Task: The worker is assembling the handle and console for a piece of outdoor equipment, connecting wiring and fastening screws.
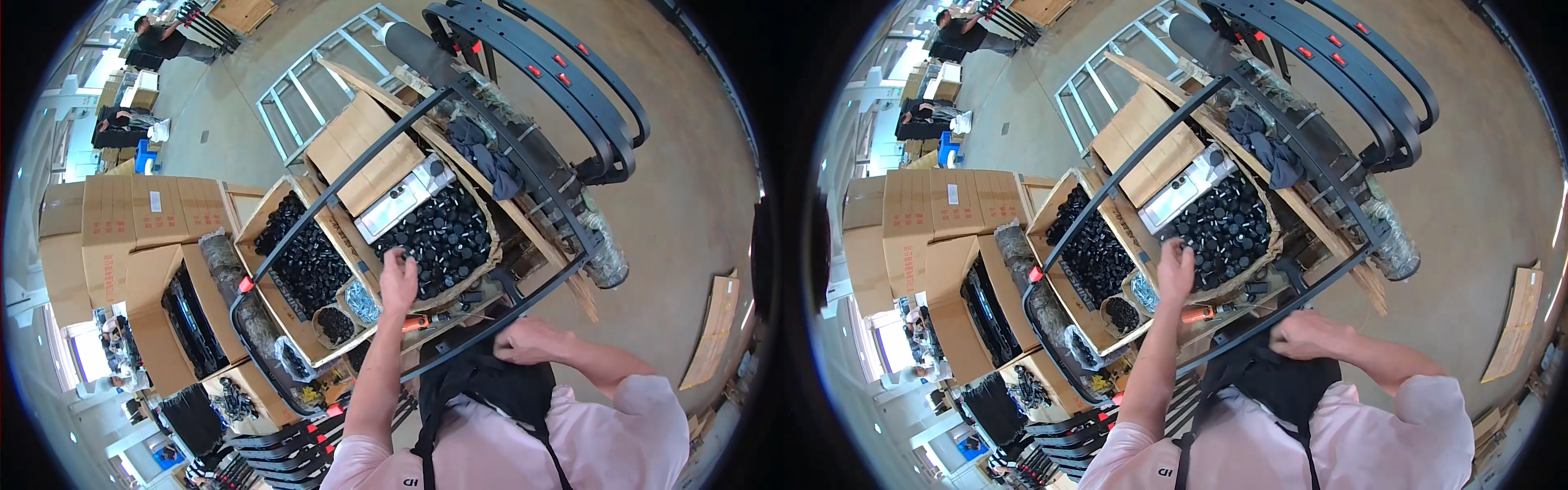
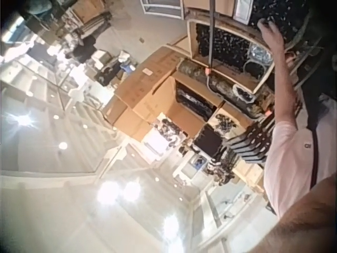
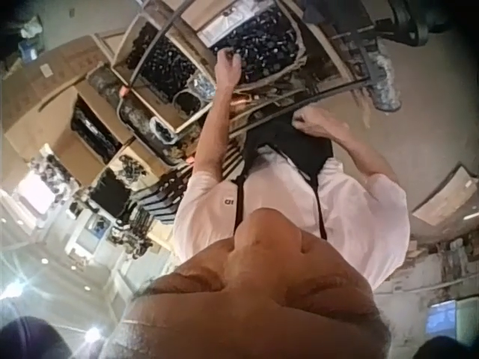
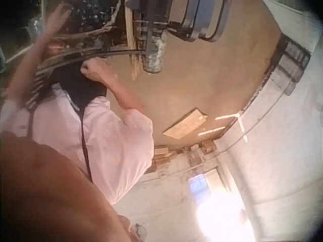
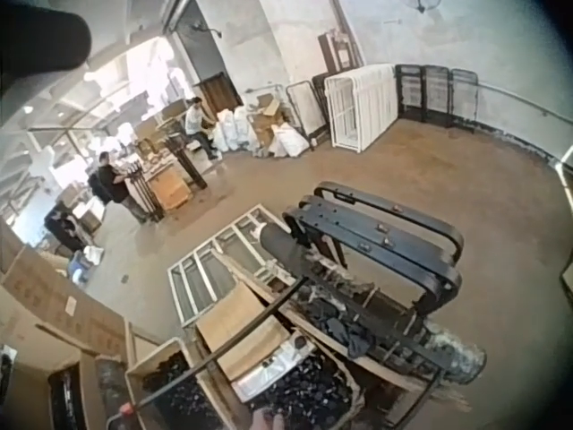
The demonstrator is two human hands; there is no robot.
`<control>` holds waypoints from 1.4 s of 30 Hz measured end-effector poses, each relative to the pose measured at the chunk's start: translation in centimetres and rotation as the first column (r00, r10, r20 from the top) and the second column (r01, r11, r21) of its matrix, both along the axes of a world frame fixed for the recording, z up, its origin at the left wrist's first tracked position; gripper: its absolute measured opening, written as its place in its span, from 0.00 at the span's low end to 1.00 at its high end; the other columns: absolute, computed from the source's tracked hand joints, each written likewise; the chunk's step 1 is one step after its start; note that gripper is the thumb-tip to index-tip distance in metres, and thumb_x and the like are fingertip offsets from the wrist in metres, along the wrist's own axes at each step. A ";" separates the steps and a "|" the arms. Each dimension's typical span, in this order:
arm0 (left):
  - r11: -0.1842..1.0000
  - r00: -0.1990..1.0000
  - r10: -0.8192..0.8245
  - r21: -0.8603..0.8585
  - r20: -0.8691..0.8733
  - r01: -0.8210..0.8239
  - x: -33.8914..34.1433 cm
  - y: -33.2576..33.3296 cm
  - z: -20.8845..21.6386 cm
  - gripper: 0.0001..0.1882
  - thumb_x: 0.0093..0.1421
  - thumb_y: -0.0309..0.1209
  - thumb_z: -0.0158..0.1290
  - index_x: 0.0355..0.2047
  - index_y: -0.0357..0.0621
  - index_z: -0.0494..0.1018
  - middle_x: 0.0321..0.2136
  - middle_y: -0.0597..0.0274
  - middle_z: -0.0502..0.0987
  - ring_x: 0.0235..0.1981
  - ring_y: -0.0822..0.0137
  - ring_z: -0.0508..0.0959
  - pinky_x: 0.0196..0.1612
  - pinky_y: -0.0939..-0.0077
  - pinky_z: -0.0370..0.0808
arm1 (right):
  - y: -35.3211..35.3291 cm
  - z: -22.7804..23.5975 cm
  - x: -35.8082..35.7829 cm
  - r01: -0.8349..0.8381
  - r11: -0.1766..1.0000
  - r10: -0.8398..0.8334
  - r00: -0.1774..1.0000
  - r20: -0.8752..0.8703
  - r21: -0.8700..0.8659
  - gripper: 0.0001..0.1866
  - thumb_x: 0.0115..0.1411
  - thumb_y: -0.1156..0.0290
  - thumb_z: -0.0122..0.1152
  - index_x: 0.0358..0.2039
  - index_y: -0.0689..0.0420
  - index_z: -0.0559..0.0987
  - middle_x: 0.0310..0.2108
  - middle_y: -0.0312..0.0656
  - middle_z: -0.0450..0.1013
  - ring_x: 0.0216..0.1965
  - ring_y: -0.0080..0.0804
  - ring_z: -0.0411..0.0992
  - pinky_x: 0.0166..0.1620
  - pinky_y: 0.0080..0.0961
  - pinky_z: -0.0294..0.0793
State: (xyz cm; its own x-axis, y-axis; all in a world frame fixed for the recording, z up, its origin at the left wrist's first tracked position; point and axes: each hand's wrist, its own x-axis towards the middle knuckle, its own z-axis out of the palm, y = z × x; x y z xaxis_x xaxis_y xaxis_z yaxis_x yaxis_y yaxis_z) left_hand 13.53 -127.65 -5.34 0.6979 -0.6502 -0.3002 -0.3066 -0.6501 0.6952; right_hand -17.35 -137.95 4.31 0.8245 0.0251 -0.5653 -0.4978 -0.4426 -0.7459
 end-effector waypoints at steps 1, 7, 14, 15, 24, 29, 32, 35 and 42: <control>0.996 0.996 0.014 -0.089 -0.085 -0.022 1.1 -0.9 1.2 0.17 0.70 0.32 0.56 0.55 0.39 0.73 0.40 0.57 0.81 0.40 0.65 0.80 0.47 0.68 0.78 | -1.1 1.6 2.6 0.021 1.000 -0.020 0.998 0.067 -0.007 0.14 0.62 0.61 0.62 0.40 0.59 0.81 0.44 0.55 0.80 0.45 0.50 0.81 0.47 0.49 0.81; 0.887 0.974 -0.227 -0.408 0.027 0.218 8.1 -13.8 4.0 0.19 0.71 0.30 0.55 0.61 0.39 0.73 0.46 0.55 0.81 0.44 0.66 0.79 0.54 0.71 0.76 | -3.5 -12.9 20.2 0.281 0.796 -0.111 0.939 0.327 -0.536 0.09 0.64 0.65 0.63 0.40 0.56 0.79 0.41 0.50 0.75 0.44 0.50 0.79 0.44 0.42 0.82; 0.816 0.926 -0.337 -0.437 0.169 0.377 10.6 -29.9 4.2 0.18 0.69 0.28 0.56 0.59 0.47 0.77 0.46 0.53 0.81 0.46 0.59 0.81 0.53 0.65 0.77 | -3.7 -13.7 21.0 0.290 0.890 -0.201 0.942 0.269 -0.351 0.13 0.60 0.77 0.59 0.47 0.59 0.75 0.47 0.59 0.71 0.47 0.58 0.79 0.48 0.50 0.81; 0.811 0.917 -0.343 -0.428 0.203 0.399 10.1 -31.7 4.0 0.19 0.69 0.28 0.56 0.60 0.48 0.77 0.46 0.55 0.81 0.46 0.62 0.80 0.54 0.68 0.76 | -3.8 -13.6 20.3 0.320 0.899 -0.255 0.938 0.237 -0.299 0.13 0.62 0.76 0.59 0.48 0.58 0.74 0.49 0.60 0.70 0.47 0.61 0.78 0.51 0.51 0.80; 0.733 0.811 -0.502 -0.352 0.299 0.583 8.9 -35.8 2.6 0.18 0.69 0.26 0.56 0.58 0.48 0.78 0.48 0.54 0.79 0.49 0.58 0.80 0.55 0.69 0.76 | -7.5 -2.5 6.0 0.637 0.769 -0.613 0.715 0.337 0.050 0.16 0.66 0.67 0.63 0.52 0.59 0.81 0.47 0.49 0.71 0.49 0.55 0.76 0.51 0.47 0.77; 0.589 0.735 -0.525 -0.440 0.429 0.677 9.5 -35.3 2.8 0.19 0.67 0.22 0.56 0.57 0.52 0.80 0.49 0.51 0.79 0.50 0.51 0.80 0.54 0.63 0.77 | -7.8 3.4 -1.1 0.807 0.591 -0.772 0.564 0.294 0.004 0.16 0.63 0.73 0.67 0.51 0.58 0.81 0.47 0.46 0.71 0.44 0.40 0.76 0.47 0.36 0.79; 0.650 0.788 -0.512 -0.446 0.342 0.616 8.8 -35.6 2.5 0.17 0.67 0.25 0.57 0.55 0.50 0.81 0.49 0.52 0.79 0.52 0.52 0.79 0.56 0.63 0.76 | -6.8 2.9 -4.8 0.904 0.421 -0.823 0.415 0.388 -0.072 0.17 0.61 0.77 0.68 0.51 0.58 0.81 0.45 0.44 0.72 0.39 0.36 0.75 0.42 0.31 0.79; 0.639 0.753 -0.512 -0.403 0.414 0.656 9.2 -36.2 1.9 0.17 0.67 0.25 0.57 0.55 0.50 0.81 0.49 0.53 0.79 0.51 0.53 0.79 0.56 0.64 0.76 | -6.7 3.4 -7.3 0.914 0.364 -0.821 0.406 0.402 -0.181 0.18 0.59 0.78 0.69 0.51 0.60 0.81 0.42 0.43 0.73 0.34 0.35 0.74 0.39 0.32 0.78; 0.677 0.834 -0.546 -0.631 -0.084 0.379 11.0 -36.9 -0.2 0.18 0.70 0.21 0.52 0.59 0.36 0.70 0.53 0.56 0.79 0.55 0.66 0.78 0.63 0.70 0.72 | -7.1 3.7 -9.3 0.908 0.250 -0.827 0.381 0.413 -0.336 0.22 0.60 0.81 0.66 0.55 0.60 0.76 0.41 0.44 0.74 0.37 0.37 0.75 0.43 0.33 0.79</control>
State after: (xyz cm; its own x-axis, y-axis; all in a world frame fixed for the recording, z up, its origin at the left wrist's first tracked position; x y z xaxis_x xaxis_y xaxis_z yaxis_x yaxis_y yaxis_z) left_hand 24.57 -164.56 -5.57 0.2150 -0.9692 0.1200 -0.2230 0.0709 0.9722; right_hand -26.60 -145.03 8.06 0.2379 -0.9602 -0.1467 -0.7216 -0.0737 -0.6883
